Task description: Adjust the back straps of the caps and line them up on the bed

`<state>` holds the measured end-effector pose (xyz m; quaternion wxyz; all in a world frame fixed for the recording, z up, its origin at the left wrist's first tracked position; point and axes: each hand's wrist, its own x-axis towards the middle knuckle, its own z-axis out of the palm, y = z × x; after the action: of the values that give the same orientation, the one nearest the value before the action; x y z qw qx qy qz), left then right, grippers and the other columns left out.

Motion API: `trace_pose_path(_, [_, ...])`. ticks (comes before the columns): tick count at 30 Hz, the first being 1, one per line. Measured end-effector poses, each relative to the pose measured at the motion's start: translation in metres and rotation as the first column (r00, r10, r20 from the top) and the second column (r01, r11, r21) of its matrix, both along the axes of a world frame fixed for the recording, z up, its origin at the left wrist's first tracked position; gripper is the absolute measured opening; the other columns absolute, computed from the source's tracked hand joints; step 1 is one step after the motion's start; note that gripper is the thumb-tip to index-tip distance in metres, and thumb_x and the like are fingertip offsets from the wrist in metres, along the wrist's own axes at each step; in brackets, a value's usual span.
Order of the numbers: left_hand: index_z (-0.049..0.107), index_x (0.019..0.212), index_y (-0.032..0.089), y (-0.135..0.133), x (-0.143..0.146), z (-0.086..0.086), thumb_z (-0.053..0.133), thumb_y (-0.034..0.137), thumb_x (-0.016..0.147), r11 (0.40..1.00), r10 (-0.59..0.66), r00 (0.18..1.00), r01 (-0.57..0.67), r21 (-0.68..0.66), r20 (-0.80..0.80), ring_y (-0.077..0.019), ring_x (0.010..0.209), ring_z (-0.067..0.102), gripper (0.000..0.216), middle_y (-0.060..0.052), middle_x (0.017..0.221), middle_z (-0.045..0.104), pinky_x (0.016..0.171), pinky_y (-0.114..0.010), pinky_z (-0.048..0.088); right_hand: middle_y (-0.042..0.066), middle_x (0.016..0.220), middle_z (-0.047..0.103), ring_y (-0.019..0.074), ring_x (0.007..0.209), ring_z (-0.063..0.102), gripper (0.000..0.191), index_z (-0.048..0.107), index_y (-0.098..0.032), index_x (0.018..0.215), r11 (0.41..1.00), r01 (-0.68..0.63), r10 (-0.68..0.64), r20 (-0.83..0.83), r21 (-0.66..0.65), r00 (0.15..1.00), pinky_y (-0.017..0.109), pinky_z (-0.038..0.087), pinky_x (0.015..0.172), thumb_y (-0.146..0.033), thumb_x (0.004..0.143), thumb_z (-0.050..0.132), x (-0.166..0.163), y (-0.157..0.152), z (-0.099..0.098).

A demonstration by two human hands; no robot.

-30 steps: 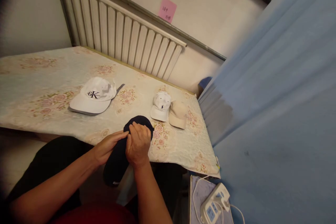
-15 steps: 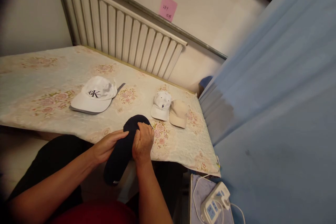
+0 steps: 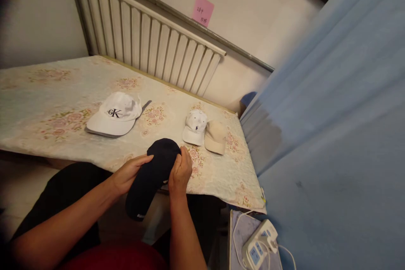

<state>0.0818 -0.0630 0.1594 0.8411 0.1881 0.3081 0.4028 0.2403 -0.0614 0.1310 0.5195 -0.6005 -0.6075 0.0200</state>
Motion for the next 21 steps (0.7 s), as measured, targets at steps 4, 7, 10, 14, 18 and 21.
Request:
trace_pose_path(4, [0.069,0.085,0.011,0.001,0.007,-0.003,0.061,0.014,0.081,1.000,0.021,0.999,-0.020,-0.023,0.028,-0.0195,0.062,0.069,0.010,-0.010,0.075,0.073,0.060,-0.028,0.056,0.014,0.135,0.056,0.0228,0.134,0.043,0.040,0.053,-0.015,0.131,0.983,-0.151,0.119,0.256,0.109,0.959,0.051,0.035,0.110,-0.022,0.096,0.035,-0.020,-0.015,0.015])
trace_pose_path(7, [0.069,0.088,0.011,0.000,0.011,-0.004,0.058,0.011,0.081,0.999,0.031,0.996,-0.032,0.010,0.084,-0.0189,0.068,0.070,0.013,-0.009,0.077,0.073,0.065,-0.026,0.056,0.011,0.135,0.057,0.0234,0.138,0.038,0.037,0.054,-0.018,0.129,0.961,-0.260,0.195,0.429,0.098,0.882,0.054,0.028,0.113,-0.021,0.094,0.042,-0.034,-0.021,0.020])
trace_pose_path(10, [0.069,0.091,0.012,-0.002,0.009,-0.004,0.059,0.011,0.081,0.999,0.036,0.998,-0.038,0.025,0.058,-0.0189,0.068,0.070,0.014,-0.009,0.079,0.073,0.065,-0.026,0.056,0.010,0.133,0.059,0.0240,0.137,0.039,0.035,0.056,-0.019,0.126,0.967,-0.237,0.172,0.449,0.093,0.877,0.054,0.026,0.114,-0.022,0.094,0.043,-0.035,-0.018,0.016])
trace_pose_path(14, [0.069,0.088,0.013,-0.003,0.003,-0.002,0.062,0.014,0.081,0.999,0.040,0.999,-0.040,0.008,0.000,-0.0193,0.061,0.069,0.010,-0.009,0.077,0.074,0.060,-0.028,0.056,0.012,0.133,0.059,0.0228,0.132,0.045,0.036,0.057,-0.015,0.126,0.987,-0.155,0.129,0.332,0.051,0.934,0.050,0.032,0.111,-0.022,0.096,0.037,-0.018,-0.005,0.004])
trace_pose_path(18, [0.070,0.093,0.009,0.002,-0.002,0.002,0.057,0.016,0.085,0.999,0.026,1.000,-0.025,-0.039,0.014,-0.0215,0.062,0.070,0.017,-0.012,0.078,0.075,0.063,-0.031,0.057,0.014,0.128,0.062,0.0229,0.123,0.054,0.040,0.057,-0.013,0.126,0.997,-0.062,0.067,0.159,-0.040,0.985,0.046,0.042,0.105,-0.029,0.098,0.034,0.001,0.002,-0.009])
trace_pose_path(21, [0.070,0.097,0.007,0.008,-0.005,0.004,0.052,0.020,0.087,0.994,0.009,0.997,-0.001,-0.109,0.070,-0.0227,0.064,0.071,0.024,-0.013,0.076,0.074,0.066,-0.033,0.058,0.015,0.126,0.063,0.0232,0.119,0.057,0.042,0.057,-0.011,0.126,0.998,-0.015,0.020,0.074,-0.061,0.997,0.045,0.045,0.102,-0.031,0.097,0.034,0.007,-0.002,-0.013])
